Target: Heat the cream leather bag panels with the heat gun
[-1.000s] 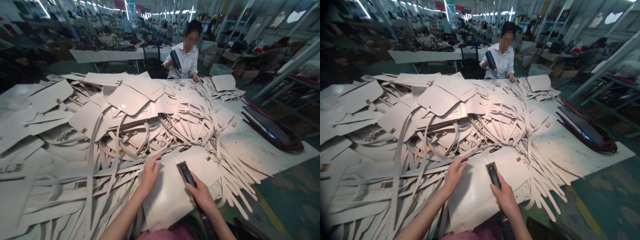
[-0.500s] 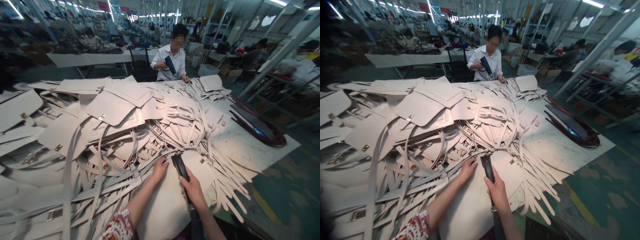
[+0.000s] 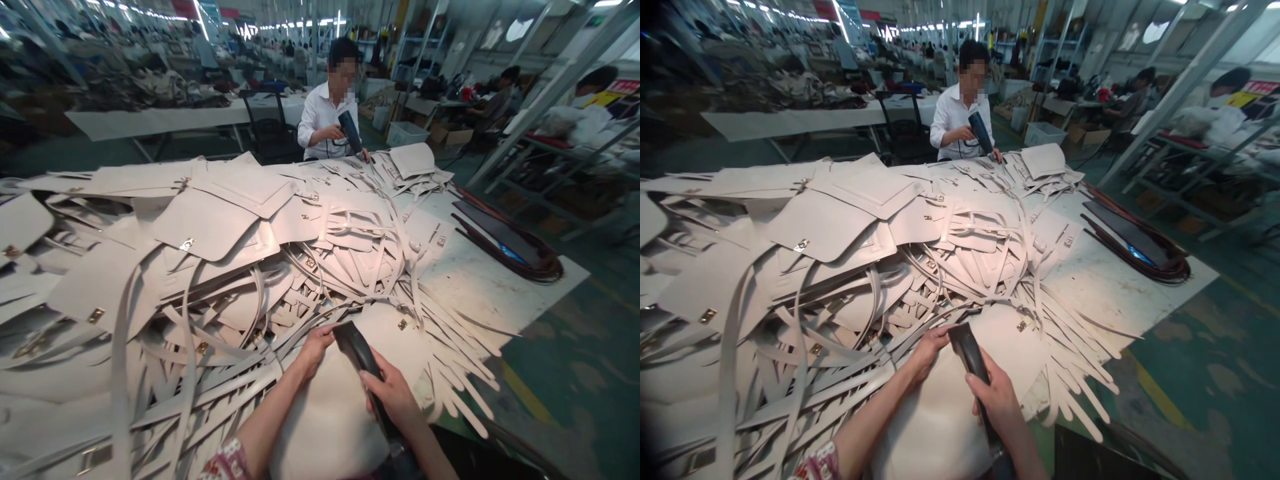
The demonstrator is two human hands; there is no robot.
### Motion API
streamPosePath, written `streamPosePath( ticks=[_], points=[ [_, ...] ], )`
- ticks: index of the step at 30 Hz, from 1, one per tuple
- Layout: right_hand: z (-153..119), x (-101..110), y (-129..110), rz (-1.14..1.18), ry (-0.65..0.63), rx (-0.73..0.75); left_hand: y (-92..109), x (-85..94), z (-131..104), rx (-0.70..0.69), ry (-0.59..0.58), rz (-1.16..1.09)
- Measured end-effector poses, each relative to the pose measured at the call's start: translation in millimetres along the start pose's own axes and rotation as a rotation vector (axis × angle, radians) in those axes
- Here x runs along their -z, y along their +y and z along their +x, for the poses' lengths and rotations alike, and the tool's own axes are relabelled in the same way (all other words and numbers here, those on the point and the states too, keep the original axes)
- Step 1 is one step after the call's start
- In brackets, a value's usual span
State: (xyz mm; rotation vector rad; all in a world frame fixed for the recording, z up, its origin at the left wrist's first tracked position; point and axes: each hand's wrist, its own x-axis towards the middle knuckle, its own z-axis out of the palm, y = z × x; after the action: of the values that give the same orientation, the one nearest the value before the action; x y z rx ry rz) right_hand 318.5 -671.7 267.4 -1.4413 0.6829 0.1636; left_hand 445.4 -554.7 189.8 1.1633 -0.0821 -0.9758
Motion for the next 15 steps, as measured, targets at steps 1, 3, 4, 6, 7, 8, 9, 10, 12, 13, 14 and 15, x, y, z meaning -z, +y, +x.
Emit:
streamPosePath(
  ticks=[1,3,4,6,7,8,9,10,12,13,14,15],
  points=[
    [0,1,-2,0.004,0.004,0.001,-1,-0.2,-1,0.013,-0.004,-0.016],
    [3,6,-8,0.004,0.035,0.017,-3,-1.3,-5,0.041,-0.011,-0.046],
    [5,10,-13,-0.001,0.056,0.026,-4,-1.9,-7,0.053,-0.011,-0.058],
    [6,19,-22,-0.018,0.094,0.036,-4,-2.7,-10,0.069,-0.009,-0.075],
    [4,24,-25,-0.027,0.107,0.036,-3,-2.7,-11,0.076,-0.008,-0.082],
    [1,28,-27,-0.034,0.113,0.035,-2,-2.6,-12,0.082,-0.009,-0.087],
    [-4,31,-27,-0.039,0.114,0.031,-1,-2.3,-13,0.087,-0.010,-0.091],
    [-10,34,-25,-0.042,0.113,0.025,0,-2.2,-14,0.092,-0.012,-0.095],
    [-22,37,-18,-0.038,0.090,0.022,4,-2.8,-15,0.097,-0.018,-0.101],
    [-28,37,-14,-0.031,0.069,0.031,5,-4.0,-17,0.099,-0.022,-0.103],
    [-33,37,-10,-0.025,0.036,0.043,7,-5.8,-18,0.101,-0.029,-0.104],
    [-37,37,-7,-0.019,-0.002,0.057,9,-8.4,-20,0.103,-0.038,-0.105]
  ],
)
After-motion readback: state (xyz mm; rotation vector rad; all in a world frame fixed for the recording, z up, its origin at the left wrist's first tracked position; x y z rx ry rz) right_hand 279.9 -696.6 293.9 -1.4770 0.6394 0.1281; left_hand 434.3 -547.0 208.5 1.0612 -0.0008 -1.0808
